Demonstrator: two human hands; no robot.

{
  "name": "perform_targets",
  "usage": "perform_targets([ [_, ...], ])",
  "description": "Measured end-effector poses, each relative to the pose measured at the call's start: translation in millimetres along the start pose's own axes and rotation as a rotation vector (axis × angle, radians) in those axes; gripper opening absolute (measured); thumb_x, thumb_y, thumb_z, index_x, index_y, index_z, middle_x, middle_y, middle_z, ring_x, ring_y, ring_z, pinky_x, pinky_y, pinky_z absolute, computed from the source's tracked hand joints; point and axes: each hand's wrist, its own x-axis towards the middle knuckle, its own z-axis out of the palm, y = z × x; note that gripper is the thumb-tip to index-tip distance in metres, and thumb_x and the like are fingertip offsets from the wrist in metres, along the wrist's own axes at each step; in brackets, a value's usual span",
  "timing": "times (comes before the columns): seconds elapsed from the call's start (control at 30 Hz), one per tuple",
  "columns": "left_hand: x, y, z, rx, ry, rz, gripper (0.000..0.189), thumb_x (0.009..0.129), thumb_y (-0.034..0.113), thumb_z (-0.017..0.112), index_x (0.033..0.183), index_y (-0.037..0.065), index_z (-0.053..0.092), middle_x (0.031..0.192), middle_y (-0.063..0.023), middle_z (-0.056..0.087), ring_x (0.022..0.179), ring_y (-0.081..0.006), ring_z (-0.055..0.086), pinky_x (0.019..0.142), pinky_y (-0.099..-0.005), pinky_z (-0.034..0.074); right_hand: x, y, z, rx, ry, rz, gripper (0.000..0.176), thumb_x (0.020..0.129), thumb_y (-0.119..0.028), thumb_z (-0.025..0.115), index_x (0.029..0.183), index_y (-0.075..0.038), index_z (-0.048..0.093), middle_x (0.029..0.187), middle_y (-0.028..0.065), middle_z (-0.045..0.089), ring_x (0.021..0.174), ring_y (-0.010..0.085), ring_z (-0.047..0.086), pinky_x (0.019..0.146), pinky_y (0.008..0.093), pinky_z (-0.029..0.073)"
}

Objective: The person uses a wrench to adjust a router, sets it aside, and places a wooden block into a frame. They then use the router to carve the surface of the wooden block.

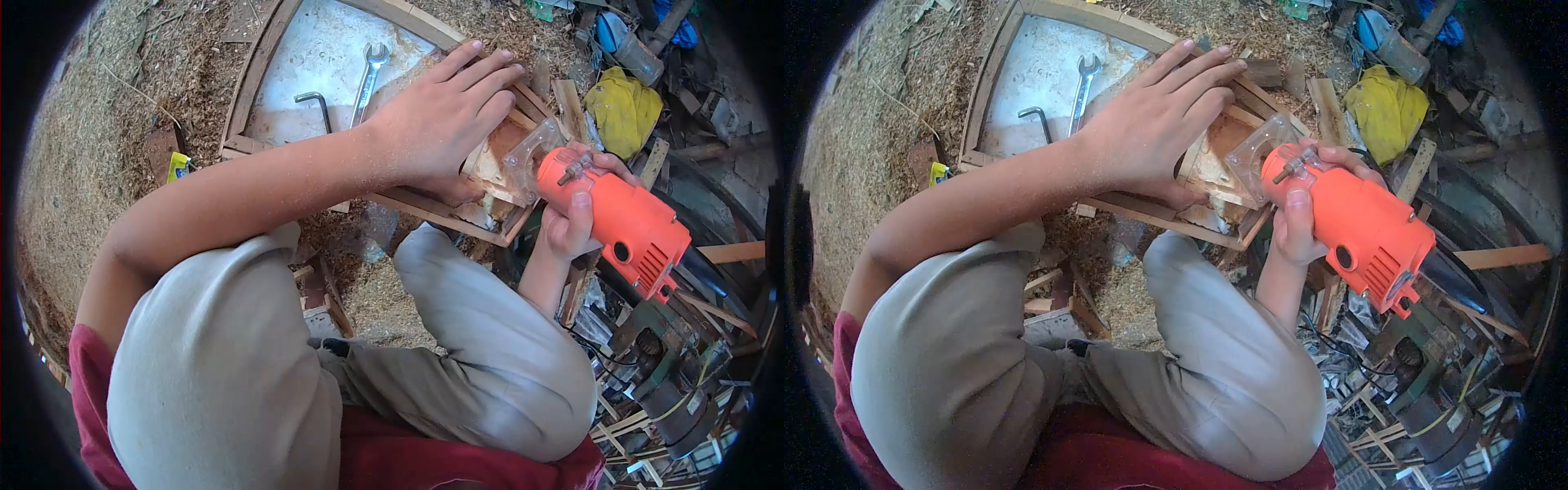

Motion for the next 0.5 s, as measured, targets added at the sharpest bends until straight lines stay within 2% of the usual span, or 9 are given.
perform_targets([
  [0.5,0.7,-0.3,0.7,-0.019,0.007,-0.001,0.095,0.061,0.051,0.090,0.128,-0.006,0.056,0.158,-0.0237,0.044,0.154,-0.0375,0.033,0.130,-0.0540,0.019,1.8,7.0,-4.9,0.043,-0.034,-0.044,0.075,0.079,-0.004,0.077,0.144,-0.007,0.040,0.123,0.0198,0.061,0.113,0.0369,0.064,0.104,0.0569,0.052],
])
